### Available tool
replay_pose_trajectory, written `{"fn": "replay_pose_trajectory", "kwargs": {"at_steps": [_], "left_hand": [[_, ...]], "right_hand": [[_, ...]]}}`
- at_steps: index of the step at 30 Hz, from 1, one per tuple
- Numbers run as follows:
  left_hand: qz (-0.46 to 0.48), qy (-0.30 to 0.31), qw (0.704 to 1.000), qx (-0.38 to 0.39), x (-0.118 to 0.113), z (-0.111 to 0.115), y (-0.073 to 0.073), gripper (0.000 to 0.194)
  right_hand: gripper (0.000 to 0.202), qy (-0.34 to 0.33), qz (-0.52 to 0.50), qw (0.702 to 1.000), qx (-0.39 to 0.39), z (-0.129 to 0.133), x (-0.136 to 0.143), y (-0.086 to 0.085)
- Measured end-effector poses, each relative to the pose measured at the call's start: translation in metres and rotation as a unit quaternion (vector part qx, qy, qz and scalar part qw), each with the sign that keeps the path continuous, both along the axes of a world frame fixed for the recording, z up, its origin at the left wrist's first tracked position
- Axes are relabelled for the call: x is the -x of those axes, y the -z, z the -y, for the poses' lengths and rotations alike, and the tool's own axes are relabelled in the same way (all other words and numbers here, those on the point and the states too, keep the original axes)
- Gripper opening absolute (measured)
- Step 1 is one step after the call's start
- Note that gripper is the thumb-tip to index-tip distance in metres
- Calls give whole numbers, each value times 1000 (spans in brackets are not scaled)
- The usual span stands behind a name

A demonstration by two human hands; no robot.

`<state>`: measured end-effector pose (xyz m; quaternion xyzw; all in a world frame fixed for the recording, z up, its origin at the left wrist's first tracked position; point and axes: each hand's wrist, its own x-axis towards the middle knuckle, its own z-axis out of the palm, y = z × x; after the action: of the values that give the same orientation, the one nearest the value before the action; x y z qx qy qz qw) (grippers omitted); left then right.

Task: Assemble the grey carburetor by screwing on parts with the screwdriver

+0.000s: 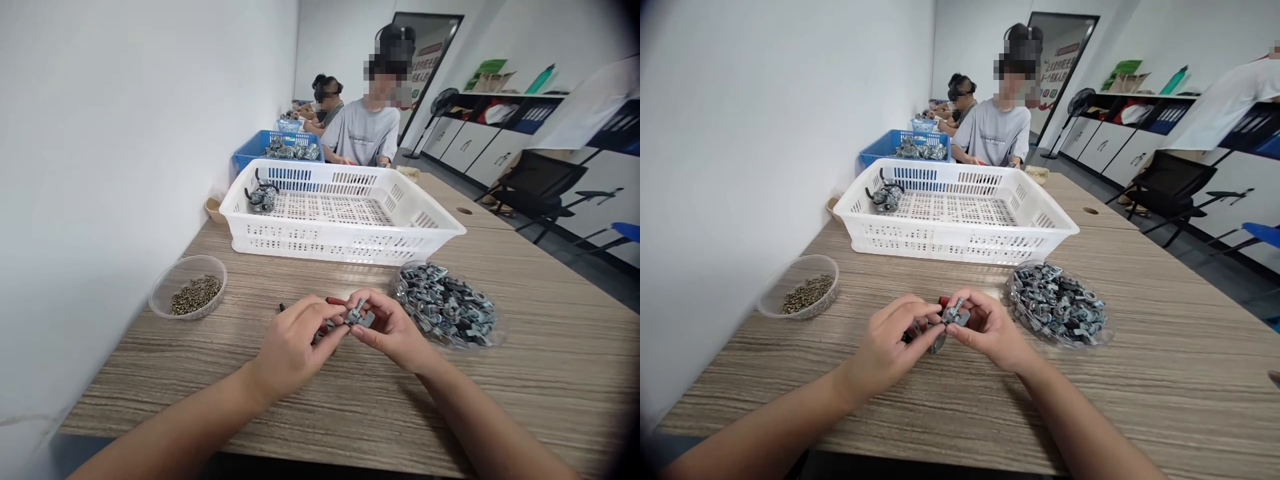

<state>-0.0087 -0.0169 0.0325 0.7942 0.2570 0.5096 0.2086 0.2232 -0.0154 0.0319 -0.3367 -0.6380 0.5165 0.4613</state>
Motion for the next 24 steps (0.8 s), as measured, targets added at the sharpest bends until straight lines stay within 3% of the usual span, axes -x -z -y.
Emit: {"fn": "replay_pose_trajectory", "kwargs": {"at_steps": [9,15,21,24], "left_hand": [[22,61,996,67,-3,-6,-4,19],[14,133,982,135,-1,-11,-2,26],[7,89,990,113,-2,-17,1,14],[1,103,991,87,0,-18,2,9]], "right_hand": [[18,-25,29,998,43,21,0,5],[12,10,124,991,-42,26,1,5],[13,-21,134,990,-45,27,2,6],[12,-41,151,987,-46,31,-1,5]]}}
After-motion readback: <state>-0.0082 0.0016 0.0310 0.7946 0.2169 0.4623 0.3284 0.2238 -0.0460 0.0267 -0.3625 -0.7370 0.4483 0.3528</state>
